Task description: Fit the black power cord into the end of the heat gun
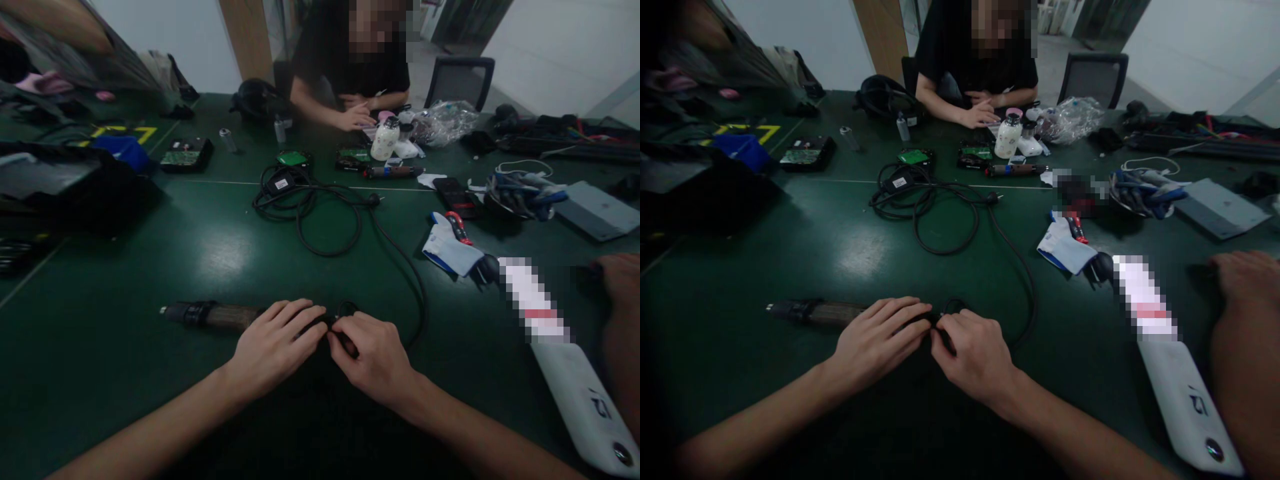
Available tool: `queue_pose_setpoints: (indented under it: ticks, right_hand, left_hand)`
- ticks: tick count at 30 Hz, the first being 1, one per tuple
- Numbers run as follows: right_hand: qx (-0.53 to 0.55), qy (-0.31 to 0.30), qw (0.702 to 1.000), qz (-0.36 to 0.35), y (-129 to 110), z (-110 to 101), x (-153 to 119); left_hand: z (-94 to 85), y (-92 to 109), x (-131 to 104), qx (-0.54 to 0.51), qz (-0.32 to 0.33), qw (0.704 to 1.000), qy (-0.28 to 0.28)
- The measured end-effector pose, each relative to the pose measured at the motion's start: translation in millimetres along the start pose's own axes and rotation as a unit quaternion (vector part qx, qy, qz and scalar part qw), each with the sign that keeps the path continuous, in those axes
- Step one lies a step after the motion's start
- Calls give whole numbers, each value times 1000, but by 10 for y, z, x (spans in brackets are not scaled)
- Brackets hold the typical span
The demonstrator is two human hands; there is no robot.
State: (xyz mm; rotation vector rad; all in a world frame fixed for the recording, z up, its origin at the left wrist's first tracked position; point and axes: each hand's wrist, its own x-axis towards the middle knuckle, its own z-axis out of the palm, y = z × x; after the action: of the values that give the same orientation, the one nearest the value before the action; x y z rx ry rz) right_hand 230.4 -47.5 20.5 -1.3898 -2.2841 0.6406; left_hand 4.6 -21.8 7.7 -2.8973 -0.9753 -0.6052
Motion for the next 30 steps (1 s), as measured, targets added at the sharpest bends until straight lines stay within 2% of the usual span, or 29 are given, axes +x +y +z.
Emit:
queue_pose_setpoints:
  ticks: [12, 17, 22, 27, 30]
  right_hand:
    - [-21, 0, 1000, 5, -5, -10, -7]
    - [-17, -3, 1000, 7, -12, -18, -5]
    - [-22, -1, 1000, 6, -20, -27, -5]
    - [-18, -9, 1000, 10, -12, -20, -6]
    - [-19, -5, 1000, 11, -7, -11, -6]
  left_hand:
    - [4, 6, -3, 6, -18, 1000, 8]
    - [-8, 1, -1, 3, 8, 1000, -3]
    - [-3, 3, 4, 9, -12, 1000, 10]
    - [-14, 0, -1, 3, 16, 1000, -8]
    - [-14, 4, 0, 1, -6, 1000, 7]
